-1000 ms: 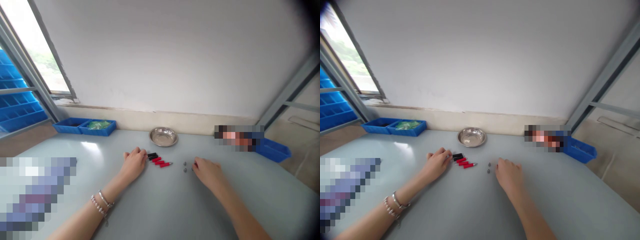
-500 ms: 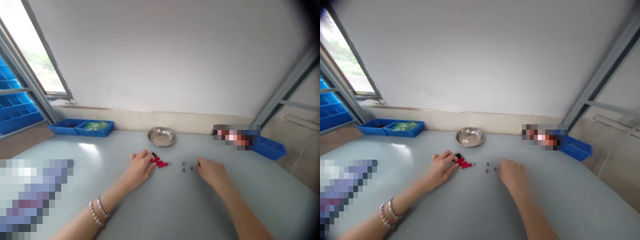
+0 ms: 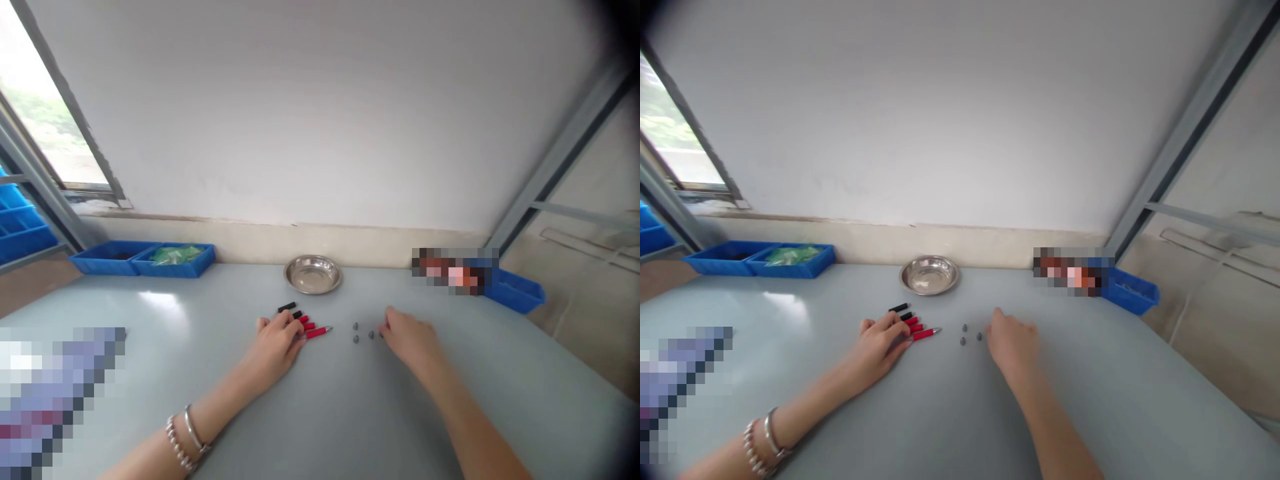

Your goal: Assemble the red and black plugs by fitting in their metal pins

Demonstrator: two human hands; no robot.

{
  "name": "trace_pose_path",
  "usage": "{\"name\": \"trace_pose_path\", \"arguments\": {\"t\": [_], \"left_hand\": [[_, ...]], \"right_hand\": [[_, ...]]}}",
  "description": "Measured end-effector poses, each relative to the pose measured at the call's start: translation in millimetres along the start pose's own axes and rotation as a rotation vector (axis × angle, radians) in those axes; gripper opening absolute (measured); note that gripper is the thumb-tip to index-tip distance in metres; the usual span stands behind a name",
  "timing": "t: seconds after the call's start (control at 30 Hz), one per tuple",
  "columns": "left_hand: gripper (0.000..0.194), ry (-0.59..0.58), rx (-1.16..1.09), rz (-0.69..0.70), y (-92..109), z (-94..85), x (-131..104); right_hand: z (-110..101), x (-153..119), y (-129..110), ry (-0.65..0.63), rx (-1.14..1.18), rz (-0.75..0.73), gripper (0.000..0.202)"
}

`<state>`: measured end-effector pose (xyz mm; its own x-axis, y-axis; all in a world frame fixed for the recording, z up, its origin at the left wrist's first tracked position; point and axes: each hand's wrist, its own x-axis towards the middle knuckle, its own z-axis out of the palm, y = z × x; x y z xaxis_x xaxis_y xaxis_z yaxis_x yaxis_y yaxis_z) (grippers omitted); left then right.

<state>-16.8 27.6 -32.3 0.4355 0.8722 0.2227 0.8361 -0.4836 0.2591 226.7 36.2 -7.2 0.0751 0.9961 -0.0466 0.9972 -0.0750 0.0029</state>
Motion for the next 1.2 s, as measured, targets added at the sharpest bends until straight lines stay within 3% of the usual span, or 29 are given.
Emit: {"name": "trace_pose_path", "arguments": {"t": [0.17,0.3,0.4,0.63,1.2], "left_hand": [[0.017,0.047,-0.037,0.031,6.1,-4.2,0.7],[0.015,0.116,-0.098,0.058,11.8,-9.1,-1.3],[0.014,0.160,-0.133,0.074,14.4,-10.0,-3.2],[0.012,0.188,-0.157,0.105,14.0,-6.5,-4.9],[0.025,0.120,-0.128,0.110,19.4,-16.2,-4.3]], "right_hand": [[-3.1,0.0,-11.9,0.082,0.385,-0.149,0.025],[0.3,-8.2,-28.9,-0.016,0.708,-0.373,0.033],[2.0,-13.9,-37.0,-0.090,0.819,-0.446,0.036],[1.6,-14.2,-37.9,-0.159,0.986,-0.473,0.038],[4.5,-12.3,-41.1,-0.131,1.091,-0.519,0.034]]}}
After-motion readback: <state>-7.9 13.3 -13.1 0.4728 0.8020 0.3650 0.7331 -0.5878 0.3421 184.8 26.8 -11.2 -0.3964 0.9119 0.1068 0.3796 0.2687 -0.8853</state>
